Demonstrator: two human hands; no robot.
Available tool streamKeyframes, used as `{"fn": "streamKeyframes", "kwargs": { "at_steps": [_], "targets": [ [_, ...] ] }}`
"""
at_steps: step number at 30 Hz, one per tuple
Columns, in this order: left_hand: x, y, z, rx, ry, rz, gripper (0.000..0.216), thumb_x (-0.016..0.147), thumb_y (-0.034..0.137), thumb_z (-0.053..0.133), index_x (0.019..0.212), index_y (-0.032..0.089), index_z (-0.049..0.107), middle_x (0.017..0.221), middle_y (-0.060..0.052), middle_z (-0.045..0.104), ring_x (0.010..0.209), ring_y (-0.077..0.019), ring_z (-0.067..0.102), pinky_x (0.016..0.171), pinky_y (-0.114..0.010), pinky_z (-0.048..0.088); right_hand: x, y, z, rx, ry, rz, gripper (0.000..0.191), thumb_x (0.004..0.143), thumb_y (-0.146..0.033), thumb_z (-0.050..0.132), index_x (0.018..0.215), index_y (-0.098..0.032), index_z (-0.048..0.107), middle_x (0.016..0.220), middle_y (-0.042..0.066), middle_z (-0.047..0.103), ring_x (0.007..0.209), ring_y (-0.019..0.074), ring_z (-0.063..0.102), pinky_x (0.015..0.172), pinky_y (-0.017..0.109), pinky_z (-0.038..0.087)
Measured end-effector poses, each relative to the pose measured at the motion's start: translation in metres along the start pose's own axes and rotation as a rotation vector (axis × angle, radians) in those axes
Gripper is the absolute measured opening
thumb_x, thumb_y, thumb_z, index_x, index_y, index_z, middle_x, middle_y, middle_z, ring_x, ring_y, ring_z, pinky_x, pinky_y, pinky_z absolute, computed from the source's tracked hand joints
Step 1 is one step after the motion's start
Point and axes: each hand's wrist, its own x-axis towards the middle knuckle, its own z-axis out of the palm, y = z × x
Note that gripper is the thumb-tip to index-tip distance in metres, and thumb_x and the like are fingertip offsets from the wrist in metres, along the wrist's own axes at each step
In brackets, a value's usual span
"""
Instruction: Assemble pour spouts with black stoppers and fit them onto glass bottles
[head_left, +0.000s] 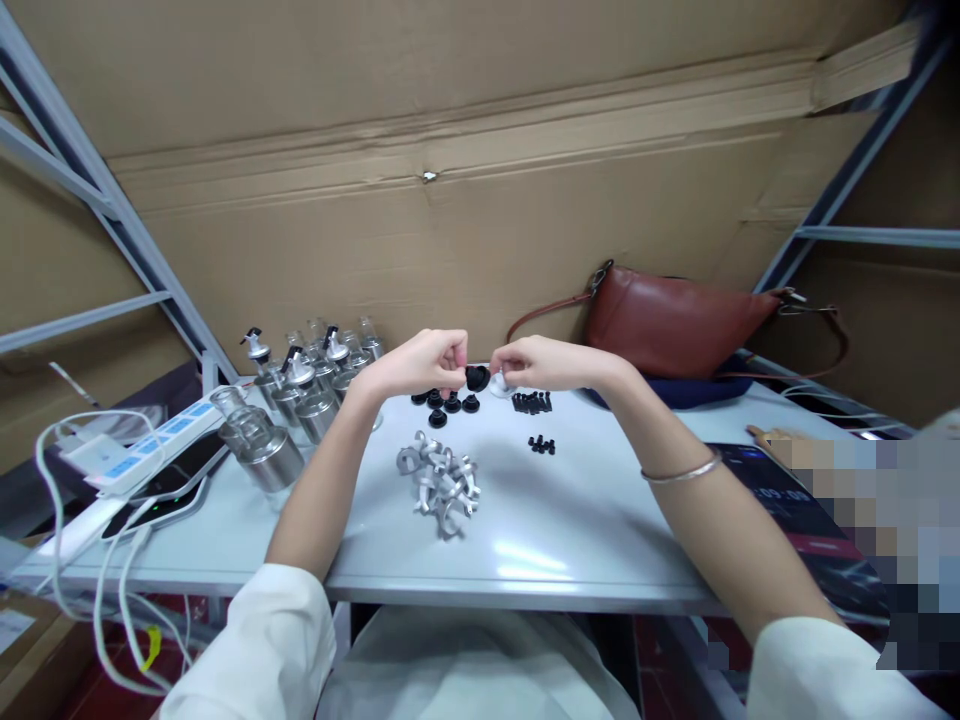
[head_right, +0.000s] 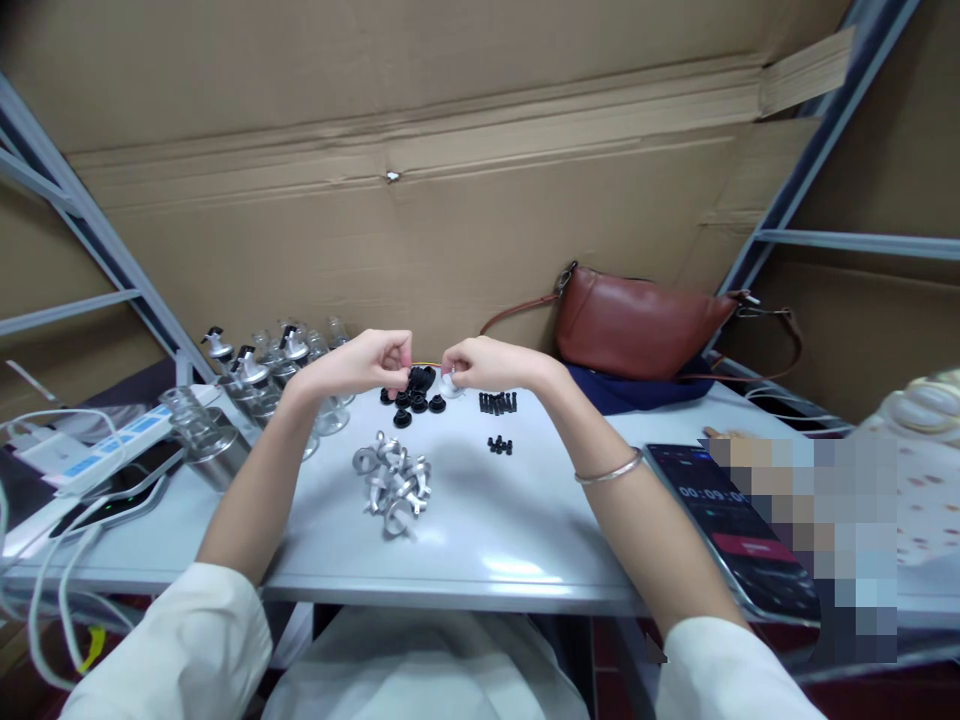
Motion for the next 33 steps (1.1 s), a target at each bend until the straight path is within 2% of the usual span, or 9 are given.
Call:
{"fn": "streamKeyframes", "kwargs": {
  "at_steps": [5, 9, 12, 18, 21, 29, 33],
  "targets": [
    [0.0, -0.002, 0.0, -0.038, 0.001, 0.012, 0.013, 0.072, 0.016, 0.056, 0.07, 0.018, 0.043, 0.055, 0.002, 0.062, 0.054, -0.0114, 0.061, 0.046, -0.018, 0.038, 0.002, 0.007, -0.001, 0.185, 0.051, 0.055, 0.004, 0.076, -0.02, 0.053, 0.078, -0.017, 0.052, 0.076, 0.003, 0.06, 0.068, 0.0145, 0.055, 0.059, 0.024, 0.04],
    [0.0, -0.003, 0.0, -0.053, 0.006, 0.013, 0.013, 0.072, 0.015, 0.056, 0.072, 0.019, 0.043, 0.056, 0.002, 0.062, 0.055, -0.0117, 0.062, 0.046, -0.017, 0.039, 0.003, 0.007, 0.001, 0.439, 0.064, 0.065, 0.01, 0.076, -0.018, 0.053, 0.075, -0.019, 0.043, 0.075, 0.001, 0.056, 0.069, 0.0133, 0.056, 0.059, 0.023, 0.043],
    [0.0, -0.003, -0.001, -0.058, 0.014, 0.017, 0.013, 0.072, 0.015, 0.055, 0.072, 0.019, 0.043, 0.055, 0.002, 0.062, 0.055, -0.0115, 0.062, 0.045, -0.017, 0.039, 0.003, 0.007, 0.002, 0.517, 0.049, 0.045, 0.012, 0.076, -0.016, 0.052, 0.077, -0.02, 0.041, 0.072, -0.001, 0.052, 0.066, 0.0118, 0.054, 0.06, 0.023, 0.044],
    [0.0, -0.007, -0.002, -0.09, 0.038, 0.034, 0.013, 0.073, 0.016, 0.055, 0.073, 0.018, 0.042, 0.06, 0.001, 0.063, 0.057, -0.01, 0.062, 0.046, -0.016, 0.039, 0.003, 0.009, 0.001, 0.364, -0.019, 0.065, 0.002, 0.082, -0.021, 0.044, 0.082, -0.019, 0.045, 0.073, 0.001, 0.053, 0.062, 0.0117, 0.048, 0.057, 0.022, 0.04],
    [0.0, -0.007, -0.001, -0.091, 0.047, 0.03, 0.013, 0.073, 0.016, 0.054, 0.074, 0.018, 0.042, 0.061, 0.001, 0.064, 0.058, -0.0102, 0.063, 0.047, -0.017, 0.039, 0.003, 0.007, 0.0, 0.341, -0.046, 0.042, 0.011, 0.085, -0.025, 0.039, 0.082, -0.019, 0.047, 0.071, 0.001, 0.051, 0.062, 0.0122, 0.045, 0.058, 0.022, 0.039],
    [0.003, -0.004, 0.005, -0.131, 0.059, 0.058, 0.014, 0.073, 0.012, 0.051, 0.075, 0.019, 0.039, 0.063, 0.001, 0.063, 0.063, -0.0104, 0.064, 0.053, -0.019, 0.042, -0.001, -0.006, -0.003, 0.356, 0.074, -0.056, 0.023, 0.089, -0.031, 0.03, 0.077, -0.019, 0.045, 0.082, 0.003, 0.045, 0.074, 0.0148, 0.045, 0.067, 0.024, 0.042],
    [0.002, 0.001, 0.005, -0.147, 0.066, 0.108, 0.014, 0.076, 0.012, 0.049, 0.084, 0.019, 0.04, 0.069, 0.001, 0.064, 0.069, -0.0104, 0.065, 0.06, -0.021, 0.045, -0.002, -0.01, -0.003, 0.302, 0.163, -0.064, 0.025, 0.091, -0.032, 0.028, 0.072, -0.019, 0.04, 0.077, 0.003, 0.045, 0.074, 0.0154, 0.045, 0.069, 0.025, 0.041]
  ]
}}
